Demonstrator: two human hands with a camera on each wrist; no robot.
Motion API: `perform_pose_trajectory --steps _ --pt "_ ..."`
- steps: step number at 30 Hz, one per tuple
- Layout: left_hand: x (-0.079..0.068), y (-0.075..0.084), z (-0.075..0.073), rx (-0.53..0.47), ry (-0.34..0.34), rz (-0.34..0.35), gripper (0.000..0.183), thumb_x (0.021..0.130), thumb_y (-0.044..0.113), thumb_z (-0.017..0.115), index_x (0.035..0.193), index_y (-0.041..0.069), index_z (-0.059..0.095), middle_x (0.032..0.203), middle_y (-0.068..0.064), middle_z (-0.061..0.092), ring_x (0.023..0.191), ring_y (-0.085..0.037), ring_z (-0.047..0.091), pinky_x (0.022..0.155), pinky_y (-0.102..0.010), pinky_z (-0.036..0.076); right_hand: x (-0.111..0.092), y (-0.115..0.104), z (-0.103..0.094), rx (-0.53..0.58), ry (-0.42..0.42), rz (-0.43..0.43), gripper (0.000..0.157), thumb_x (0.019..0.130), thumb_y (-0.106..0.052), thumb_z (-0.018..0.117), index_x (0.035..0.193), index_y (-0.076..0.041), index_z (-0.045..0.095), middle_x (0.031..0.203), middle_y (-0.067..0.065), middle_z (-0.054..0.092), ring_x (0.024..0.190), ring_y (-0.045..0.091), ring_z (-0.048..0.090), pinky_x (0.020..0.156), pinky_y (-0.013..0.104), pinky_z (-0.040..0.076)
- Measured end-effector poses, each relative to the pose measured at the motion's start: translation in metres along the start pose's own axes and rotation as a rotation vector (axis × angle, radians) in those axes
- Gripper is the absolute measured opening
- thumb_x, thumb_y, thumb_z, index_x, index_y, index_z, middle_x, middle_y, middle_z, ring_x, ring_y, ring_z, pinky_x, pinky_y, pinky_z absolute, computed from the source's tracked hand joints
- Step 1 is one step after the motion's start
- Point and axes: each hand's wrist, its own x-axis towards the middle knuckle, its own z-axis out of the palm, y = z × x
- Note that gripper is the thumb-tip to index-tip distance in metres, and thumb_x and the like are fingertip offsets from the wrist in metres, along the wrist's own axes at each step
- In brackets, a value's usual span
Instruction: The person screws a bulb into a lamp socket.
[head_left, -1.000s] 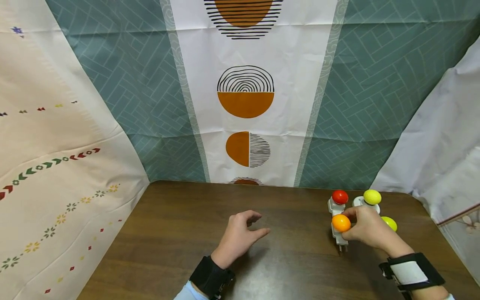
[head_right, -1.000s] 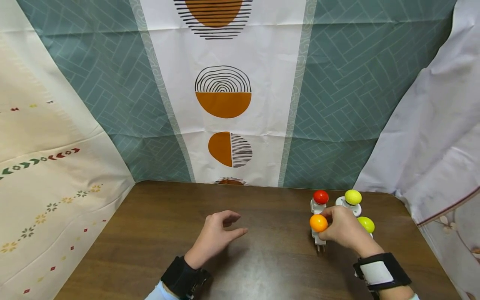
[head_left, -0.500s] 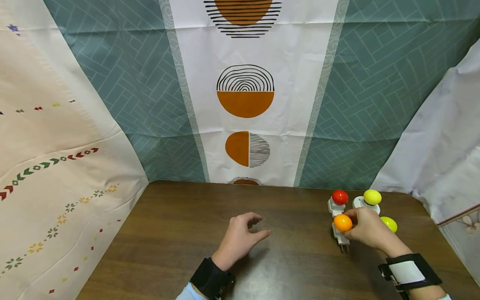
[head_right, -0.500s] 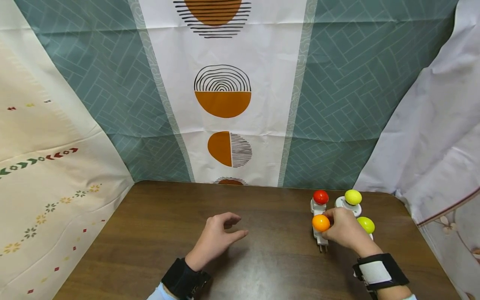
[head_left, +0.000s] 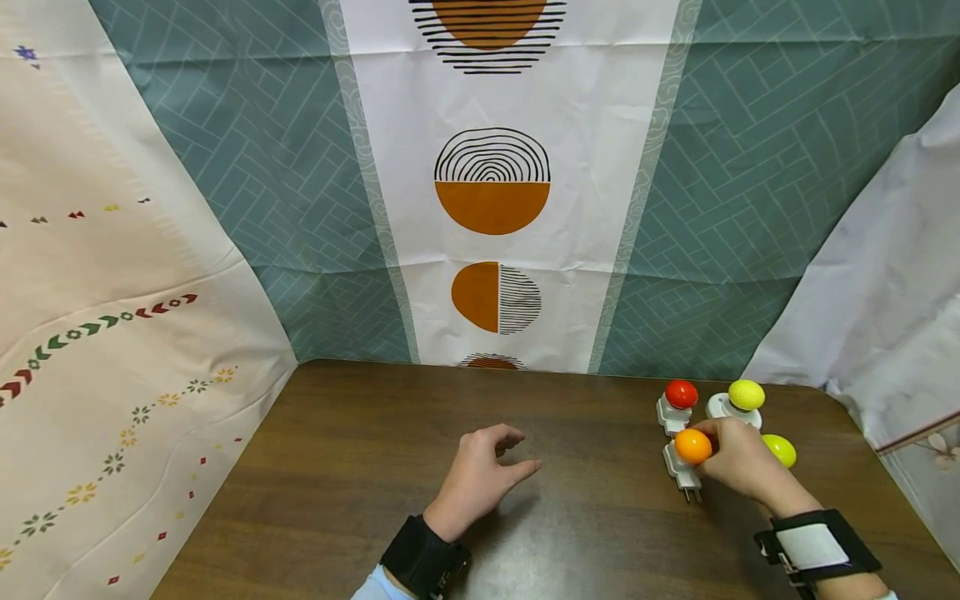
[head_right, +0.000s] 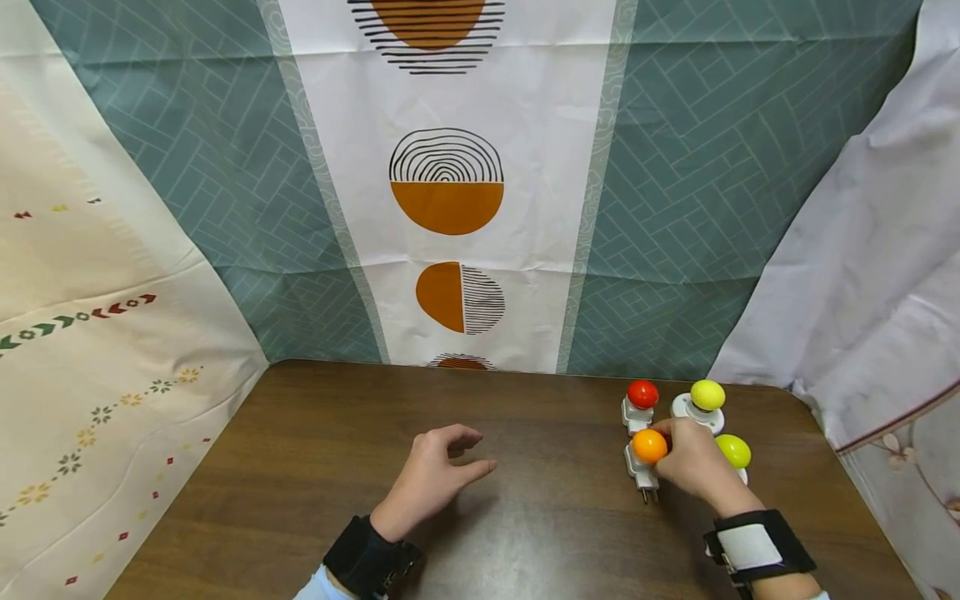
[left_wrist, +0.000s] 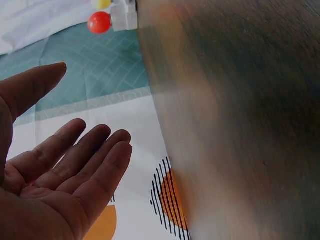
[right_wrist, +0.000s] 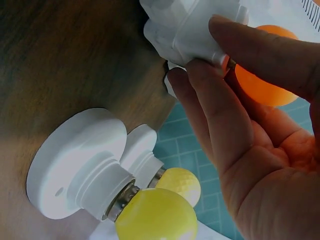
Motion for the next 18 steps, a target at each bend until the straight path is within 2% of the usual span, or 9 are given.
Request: perform_pose_trajectory --steps 6,12,16,18 --pt "0.001 -0.002 -0.004 0.004 0.02 0.007 0.035 0.079 0.037 0.072 0.108 0.019 0.064 0.104 0.009 0.061 0.095 -0.009 0.056 0.08 -0.035 0.047 0.001 0.0 0.0 -0.006 0.013 0.015 0.045 0.059 -0.005 0.076 0.101 0.004 0.063 0.088 0.005 0.059 0.076 0.022 0.049 0.068 0.038 0.043" --pt "0.005 -0.001 -0.017 0.037 0.074 0.028 0.038 0.08 0.041 0.071 0.11 0.018 0.063 0.106 0.006 0.062 0.097 -0.011 0.056 0.082 -0.034 0.046 -0.002 -0.009 -0.013 -0.052 0.0 0.025 0.064 0.057 -0.014 0.079 0.113 0.008 0.058 0.099 0.015 0.062 0.086 0.029 0.055 0.072 0.044 0.046" --pt "0.009 0.002 -0.031 0.056 0.169 0.07 0.038 0.081 0.038 0.07 0.112 0.017 0.063 0.109 0.003 0.062 0.099 -0.013 0.057 0.082 -0.034 0.047 -0.01 -0.022 -0.027 -0.114 0.023 0.02 0.073 0.058 -0.021 0.081 0.119 0.01 0.053 0.107 0.025 0.059 0.095 0.037 0.056 0.071 0.047 0.047" --pt "0.011 0.003 -0.037 0.076 0.239 0.087 0.037 0.081 0.037 0.07 0.112 0.017 0.063 0.109 0.004 0.062 0.098 -0.012 0.056 0.081 -0.035 0.047 -0.015 -0.031 -0.033 -0.133 0.057 -0.001 0.074 0.062 -0.023 0.08 0.122 0.008 0.051 0.111 0.027 0.057 0.084 0.035 0.056 0.063 0.043 0.046"
